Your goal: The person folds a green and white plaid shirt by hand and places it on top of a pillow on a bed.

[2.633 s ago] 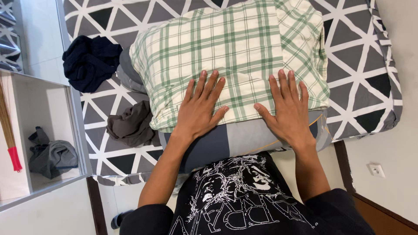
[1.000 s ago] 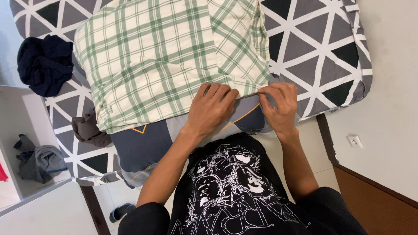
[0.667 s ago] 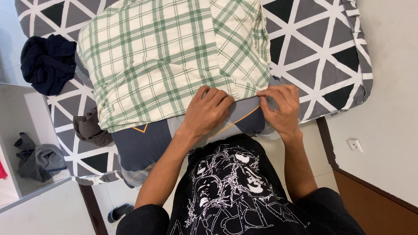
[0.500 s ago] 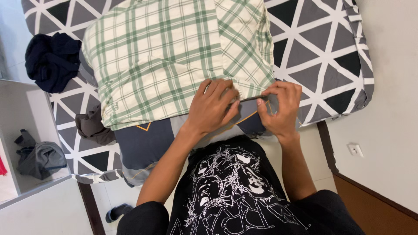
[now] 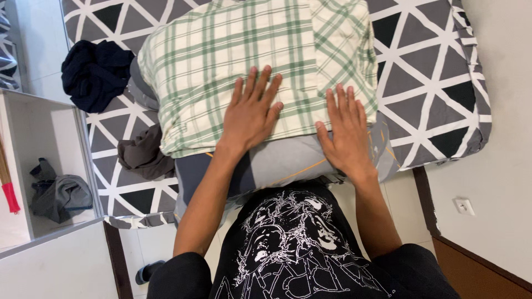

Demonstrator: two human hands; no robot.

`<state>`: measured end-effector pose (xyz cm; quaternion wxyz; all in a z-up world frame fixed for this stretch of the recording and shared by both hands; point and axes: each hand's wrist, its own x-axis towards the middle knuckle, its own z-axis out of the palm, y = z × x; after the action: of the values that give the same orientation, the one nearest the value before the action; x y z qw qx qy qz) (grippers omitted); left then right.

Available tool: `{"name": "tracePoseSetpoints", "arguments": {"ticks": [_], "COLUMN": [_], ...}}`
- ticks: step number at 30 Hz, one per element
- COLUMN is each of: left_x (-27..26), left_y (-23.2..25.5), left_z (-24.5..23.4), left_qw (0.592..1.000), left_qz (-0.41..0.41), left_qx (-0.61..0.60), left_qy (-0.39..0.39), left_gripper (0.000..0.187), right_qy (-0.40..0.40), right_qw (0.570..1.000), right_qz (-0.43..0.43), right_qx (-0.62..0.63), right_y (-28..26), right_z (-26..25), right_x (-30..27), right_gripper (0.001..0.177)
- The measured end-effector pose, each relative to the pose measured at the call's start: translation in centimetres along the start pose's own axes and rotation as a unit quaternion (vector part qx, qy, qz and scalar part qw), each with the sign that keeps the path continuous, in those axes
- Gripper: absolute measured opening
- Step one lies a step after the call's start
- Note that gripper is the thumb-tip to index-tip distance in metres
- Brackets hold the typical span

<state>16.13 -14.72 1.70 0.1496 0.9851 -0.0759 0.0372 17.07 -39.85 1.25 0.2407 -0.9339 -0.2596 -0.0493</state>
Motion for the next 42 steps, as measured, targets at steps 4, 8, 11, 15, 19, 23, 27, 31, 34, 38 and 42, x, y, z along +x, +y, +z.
{"name": "tracePoseSetpoints", "arguments": {"ticks": [4,8,11,15,19,23,27,31,34,38,42], "left_x": [-0.9,-2.7,-4.2,-7.8,-10.5,-12.8,-14.3,-15.4,-15.9,-16.7,-17.2], "left_y": [-3.6,-6.2,-8.1,-10.4,-13.1,-14.7,-15.9,-17.0,-17.8,-19.0,-19.7], "left_z": [-1.3,-2.1,-2.4,-2.5,-2.0,-0.7,1.0,2.7,4.1,5.6,5.8], "left_qw": [0.999,0.997,0.995,0.989,0.976,0.955,0.924,0.904,0.886,0.868,0.863], "left_qz": [-0.029,-0.037,-0.051,-0.087,-0.105,-0.116,-0.144,-0.146,-0.157,-0.167,-0.197], "left_qx": [-0.028,-0.055,-0.069,-0.090,-0.164,-0.240,-0.323,-0.367,-0.400,-0.435,-0.436], "left_qy": [0.009,0.032,0.046,0.076,0.094,0.127,0.145,0.165,0.176,0.172,0.163], "left_gripper": [0.057,0.058,0.058,0.057,0.057,0.060,0.066,0.071,0.074,0.075,0.075], "right_qy": [0.033,0.023,-0.022,-0.063,-0.099,-0.112,-0.123,-0.139,-0.137,-0.149,-0.160], "right_qw": [0.998,0.999,0.996,0.986,0.979,0.969,0.961,0.960,0.962,0.963,0.961], "right_qz": [0.027,-0.034,-0.083,-0.150,-0.178,-0.221,-0.245,-0.241,-0.234,-0.223,-0.222], "right_qx": [-0.052,-0.031,-0.028,-0.022,-0.020,-0.024,-0.039,-0.041,-0.035,-0.031,-0.042], "right_y": [-2.2,-6.8,-10.3,-14.1,-16.9,-19.1,-20.4,-20.9,-21.0,-21.0,-20.9], "right_z": [0.4,1.2,3.1,6.1,8.4,10.1,11.5,12.1,12.3,12.5,12.5], "right_x": [0.9,2.3,4.6,6.9,8.2,9.0,9.7,9.9,10.1,10.0,10.1], "right_gripper": [0.071,0.066,0.058,0.055,0.054,0.056,0.056,0.054,0.053,0.056,0.063]}}
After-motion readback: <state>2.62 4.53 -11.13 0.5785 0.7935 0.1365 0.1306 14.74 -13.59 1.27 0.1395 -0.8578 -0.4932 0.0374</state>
